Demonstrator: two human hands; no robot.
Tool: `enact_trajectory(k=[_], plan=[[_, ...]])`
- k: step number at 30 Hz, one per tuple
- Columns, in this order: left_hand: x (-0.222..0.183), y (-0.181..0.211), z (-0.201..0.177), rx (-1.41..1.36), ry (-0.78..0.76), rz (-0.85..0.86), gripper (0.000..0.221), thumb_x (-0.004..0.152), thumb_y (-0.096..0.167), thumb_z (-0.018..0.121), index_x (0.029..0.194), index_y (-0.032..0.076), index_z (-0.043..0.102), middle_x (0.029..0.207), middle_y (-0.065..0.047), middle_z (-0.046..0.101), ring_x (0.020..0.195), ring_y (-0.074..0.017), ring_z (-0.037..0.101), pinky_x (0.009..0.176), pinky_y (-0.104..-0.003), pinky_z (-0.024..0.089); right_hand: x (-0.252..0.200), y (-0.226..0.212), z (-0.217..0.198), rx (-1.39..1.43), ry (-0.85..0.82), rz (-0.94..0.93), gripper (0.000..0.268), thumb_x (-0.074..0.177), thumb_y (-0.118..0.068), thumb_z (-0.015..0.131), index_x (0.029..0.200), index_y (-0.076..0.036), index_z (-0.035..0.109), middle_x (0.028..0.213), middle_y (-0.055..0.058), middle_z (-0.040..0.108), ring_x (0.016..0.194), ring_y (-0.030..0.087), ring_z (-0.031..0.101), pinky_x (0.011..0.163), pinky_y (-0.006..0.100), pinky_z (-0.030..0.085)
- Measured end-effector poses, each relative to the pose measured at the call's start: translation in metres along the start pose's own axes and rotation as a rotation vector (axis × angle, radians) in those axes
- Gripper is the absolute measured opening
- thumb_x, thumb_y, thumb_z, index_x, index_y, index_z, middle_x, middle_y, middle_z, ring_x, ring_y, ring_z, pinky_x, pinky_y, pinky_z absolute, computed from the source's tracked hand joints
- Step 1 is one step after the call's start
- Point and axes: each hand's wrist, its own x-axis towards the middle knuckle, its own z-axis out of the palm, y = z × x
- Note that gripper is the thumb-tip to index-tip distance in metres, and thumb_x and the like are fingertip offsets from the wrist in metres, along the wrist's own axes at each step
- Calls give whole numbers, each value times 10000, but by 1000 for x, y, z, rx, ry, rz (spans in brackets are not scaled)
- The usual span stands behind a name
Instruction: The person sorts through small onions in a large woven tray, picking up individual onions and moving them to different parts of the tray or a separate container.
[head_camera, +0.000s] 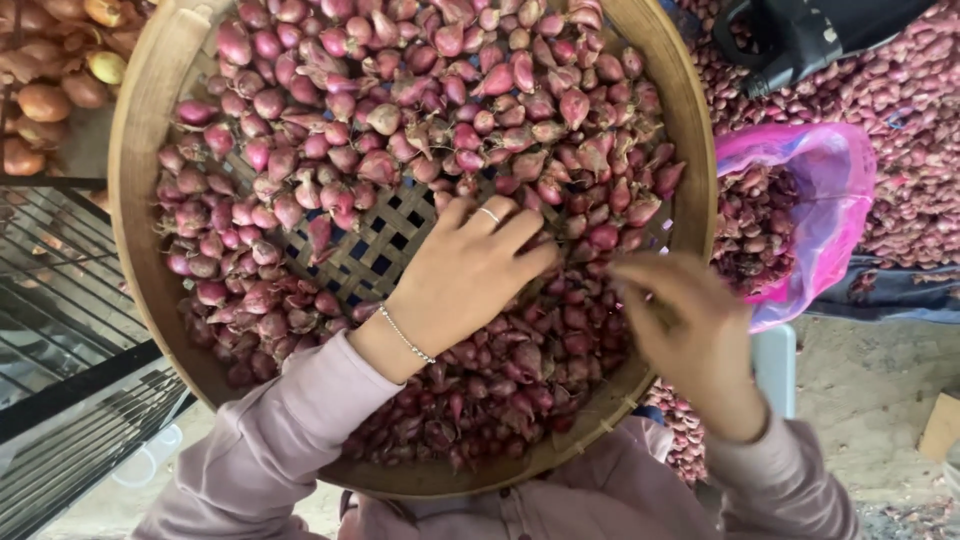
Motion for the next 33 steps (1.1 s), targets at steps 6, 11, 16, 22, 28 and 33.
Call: enact_trajectory(k=[6,11,16,22,28,33], plan=[[-21,-11,-10,43,84,-100,173,919,121,694,1079,183,718,1002,6,660,1010,-220,570,774,-364,564,13,13,16,-324,-116,-100,188,882,-97,771,1065,-52,761,1040,79,695,885,259,686,837,377,593],[-36,-7,-38,265,-12,-326,154,894,219,741,1045,196,761,1107,-15,634,1058,-244,584,924,-444,518,13,18,20,-478,-126,-138,142,869,-170,796,961,-67,764,994,53,631,736,198,625,621,335,549],[-29,35,-39,-128,-138,-154,287,803,196,831,1079,226,757,1107,14,691,1126,-223,607,976,-413,473,16,17,23,-322,-35,-128,97,877,-103,809,916,-26,764,980,92,680,828,262,644,777,403,559],[-46,56,-10,-326,-245,-53,87,870,117,743,931,179,752,1093,-79,683,1032,-268,591,837,-405,471,-3,22,-47,-198,-48,53,163,889,13,799,1048,28,767,1041,185,739,875,236,709,787,299,620],[-54,40,-25,-337,-314,-101,361,763,247,825,1076,154,673,1025,-44,674,899,-250,633,796,-413,486,-76,81,-102,-438,126,301,181,1180,163,784,1355,116,789,1236,269,700,1019,340,633,950,448,544],[-44,58,-24,-168,-237,-139,192,891,270,752,1074,211,761,1065,27,714,1062,-201,580,972,-380,432,-46,45,-84,-250,140,296,256,1136,199,753,1385,164,706,1261,338,636,1024,365,640,935,443,573]])
